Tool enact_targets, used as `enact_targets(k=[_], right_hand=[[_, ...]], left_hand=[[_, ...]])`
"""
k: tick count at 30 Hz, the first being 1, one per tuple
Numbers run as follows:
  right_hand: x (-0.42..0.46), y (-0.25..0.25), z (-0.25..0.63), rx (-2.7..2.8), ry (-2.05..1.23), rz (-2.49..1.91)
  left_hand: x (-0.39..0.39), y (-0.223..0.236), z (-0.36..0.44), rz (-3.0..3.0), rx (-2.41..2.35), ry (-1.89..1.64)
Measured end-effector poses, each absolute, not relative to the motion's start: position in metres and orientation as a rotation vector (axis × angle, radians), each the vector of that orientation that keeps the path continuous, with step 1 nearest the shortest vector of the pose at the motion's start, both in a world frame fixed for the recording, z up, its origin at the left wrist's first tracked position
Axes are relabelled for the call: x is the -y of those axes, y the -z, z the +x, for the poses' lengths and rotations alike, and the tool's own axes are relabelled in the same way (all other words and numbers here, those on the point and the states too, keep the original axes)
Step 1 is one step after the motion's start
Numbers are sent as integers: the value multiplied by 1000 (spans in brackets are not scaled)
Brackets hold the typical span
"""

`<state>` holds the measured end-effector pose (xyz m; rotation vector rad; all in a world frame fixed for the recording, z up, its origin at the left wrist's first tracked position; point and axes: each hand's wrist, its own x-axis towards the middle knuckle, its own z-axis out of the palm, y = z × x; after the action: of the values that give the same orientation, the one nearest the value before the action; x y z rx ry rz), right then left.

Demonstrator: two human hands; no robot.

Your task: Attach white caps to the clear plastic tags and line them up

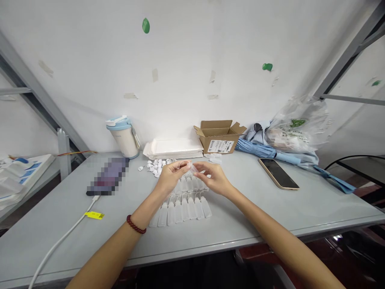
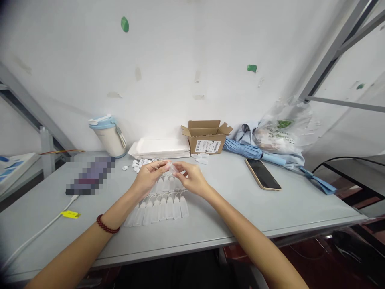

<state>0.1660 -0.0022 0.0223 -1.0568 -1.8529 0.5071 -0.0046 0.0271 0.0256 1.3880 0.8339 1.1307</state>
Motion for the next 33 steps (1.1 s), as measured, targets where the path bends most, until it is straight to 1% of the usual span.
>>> enact_targets(k=[10,17,25,33], right_hand=[[2,-19,166,1834,-514,-1060],[5,-21,163,1932,-476,-1019],[2,-23,169,1803,-404,-1106],[2,-24,170,1781,-403,-1093]], left_hand=[[-26,-28,-5,1379,-852,-1104],[-24,-29,-5,1373,-812,-1050],[-23,-32,-4,1188,-842,-1161],[-22,-32,-3,1281,-823,-1186]])
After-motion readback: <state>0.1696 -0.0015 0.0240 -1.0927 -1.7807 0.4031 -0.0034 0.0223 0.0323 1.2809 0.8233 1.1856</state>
